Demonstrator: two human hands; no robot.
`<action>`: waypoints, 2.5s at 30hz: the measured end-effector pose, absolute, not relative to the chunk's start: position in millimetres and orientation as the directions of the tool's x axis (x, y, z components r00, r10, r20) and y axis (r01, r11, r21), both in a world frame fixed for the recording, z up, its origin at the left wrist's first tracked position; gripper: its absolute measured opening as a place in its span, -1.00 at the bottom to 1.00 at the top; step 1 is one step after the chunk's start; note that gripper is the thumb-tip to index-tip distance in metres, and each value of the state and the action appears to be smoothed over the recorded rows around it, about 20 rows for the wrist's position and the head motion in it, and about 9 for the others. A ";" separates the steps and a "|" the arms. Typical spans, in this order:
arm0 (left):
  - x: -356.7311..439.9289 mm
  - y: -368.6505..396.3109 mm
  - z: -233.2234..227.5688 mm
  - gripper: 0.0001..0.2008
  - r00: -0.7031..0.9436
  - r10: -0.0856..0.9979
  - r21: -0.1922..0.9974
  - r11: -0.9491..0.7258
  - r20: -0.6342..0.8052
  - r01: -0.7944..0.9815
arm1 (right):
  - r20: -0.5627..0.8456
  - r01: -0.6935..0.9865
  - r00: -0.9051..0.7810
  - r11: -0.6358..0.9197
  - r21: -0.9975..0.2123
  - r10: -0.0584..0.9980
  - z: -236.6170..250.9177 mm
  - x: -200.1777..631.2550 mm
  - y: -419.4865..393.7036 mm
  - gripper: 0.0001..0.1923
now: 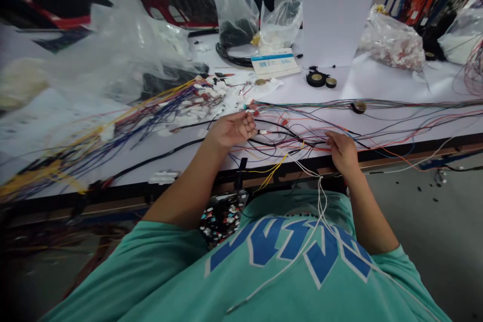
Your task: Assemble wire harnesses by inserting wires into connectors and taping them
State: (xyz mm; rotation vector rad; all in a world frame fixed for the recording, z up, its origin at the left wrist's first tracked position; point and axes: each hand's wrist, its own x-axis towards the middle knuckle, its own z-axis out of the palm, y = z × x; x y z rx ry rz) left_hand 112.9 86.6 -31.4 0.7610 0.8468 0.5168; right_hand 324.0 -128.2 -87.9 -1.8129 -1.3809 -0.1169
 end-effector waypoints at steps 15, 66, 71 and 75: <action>71.2 65.7 -37.2 -0.67 0.605 0.765 0.303 -0.643 0.222 0.703 | 0.401 0.934 0.288 -0.162 -0.319 0.870 -92.3 333.5 -126.5 -0.70; 81.9 16.2 -28.4 -0.61 0.890 0.449 0.324 -0.833 -0.074 0.448 | -0.028 0.818 0.203 -0.185 -0.544 0.979 -43.1 272.8 -103.5 -0.78; 105.2 0.6 -44.7 -0.76 0.907 0.376 0.225 -0.883 -0.187 0.413 | 0.047 0.812 0.014 0.016 -0.583 0.999 -34.0 305.1 -83.3 -0.75; 105.5 28.0 -40.9 -0.80 0.933 0.335 0.394 -0.847 -0.128 0.358 | 0.055 0.928 -0.003 0.023 -0.371 0.999 -39.0 323.1 -69.9 -0.75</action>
